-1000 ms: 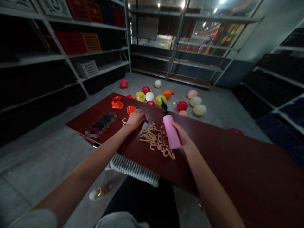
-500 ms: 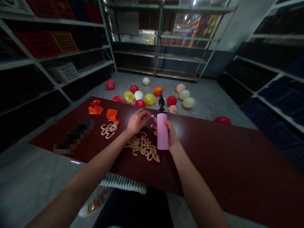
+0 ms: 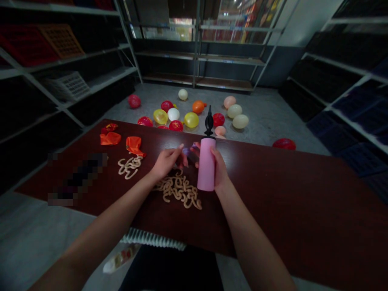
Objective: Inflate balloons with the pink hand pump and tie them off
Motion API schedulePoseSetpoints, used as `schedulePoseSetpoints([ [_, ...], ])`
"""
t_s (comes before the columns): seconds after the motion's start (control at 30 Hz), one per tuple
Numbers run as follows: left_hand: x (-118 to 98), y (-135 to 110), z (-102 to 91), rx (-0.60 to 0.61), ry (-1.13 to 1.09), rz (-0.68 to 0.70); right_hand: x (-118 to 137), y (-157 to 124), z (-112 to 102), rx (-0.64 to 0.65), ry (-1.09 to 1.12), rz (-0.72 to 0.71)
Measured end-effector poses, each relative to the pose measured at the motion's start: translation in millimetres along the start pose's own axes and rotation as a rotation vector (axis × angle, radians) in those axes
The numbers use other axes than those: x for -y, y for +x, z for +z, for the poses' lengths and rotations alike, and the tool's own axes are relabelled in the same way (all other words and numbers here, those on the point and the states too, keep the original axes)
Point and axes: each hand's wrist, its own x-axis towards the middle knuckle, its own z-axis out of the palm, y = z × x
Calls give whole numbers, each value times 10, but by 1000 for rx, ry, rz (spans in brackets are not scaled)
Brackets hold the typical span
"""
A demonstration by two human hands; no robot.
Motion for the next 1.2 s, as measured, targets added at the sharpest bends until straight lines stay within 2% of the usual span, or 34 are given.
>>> schedulePoseSetpoints([
  [0.03, 33, 1, 21, 84, -124, -90, 10, -15, 14, 14, -4, 0],
  [0.1, 100, 7, 77, 168, -288, -171, 26, -53, 50, 45, -22, -12],
  [0.2, 125, 12, 163, 177, -490, -135, 28, -121, 113, 89, -57, -42],
  [0.3, 49, 3, 197, 80, -760, -102, -12, -180, 150, 149, -84, -49],
  [0.37, -4, 3, 180, -16, -843, -90, -50, -203, 144, 193, -93, -9],
  [0.47, -24, 37, 91, -115, -921, -97, -90, -216, 101, 248, -94, 152],
  [0.57, 1, 105, -79, -238, -1032, -108, -85, -223, 57, 256, -109, 290],
  [0.73, 42, 210, -423, -440, -1079, -48, -36, -271, 47, 328, -220, 407],
  [0.83, 61, 250, -530, -500, -1086, -39, -20, -311, 67, 351, -282, 487],
  [0.93, 61, 269, -543, -501, -1083, -33, -8, -322, 81, 378, -294, 553],
  [1.2, 70, 252, -518, -443, -1046, -25, -37, -278, 41, 401, -268, 584],
])
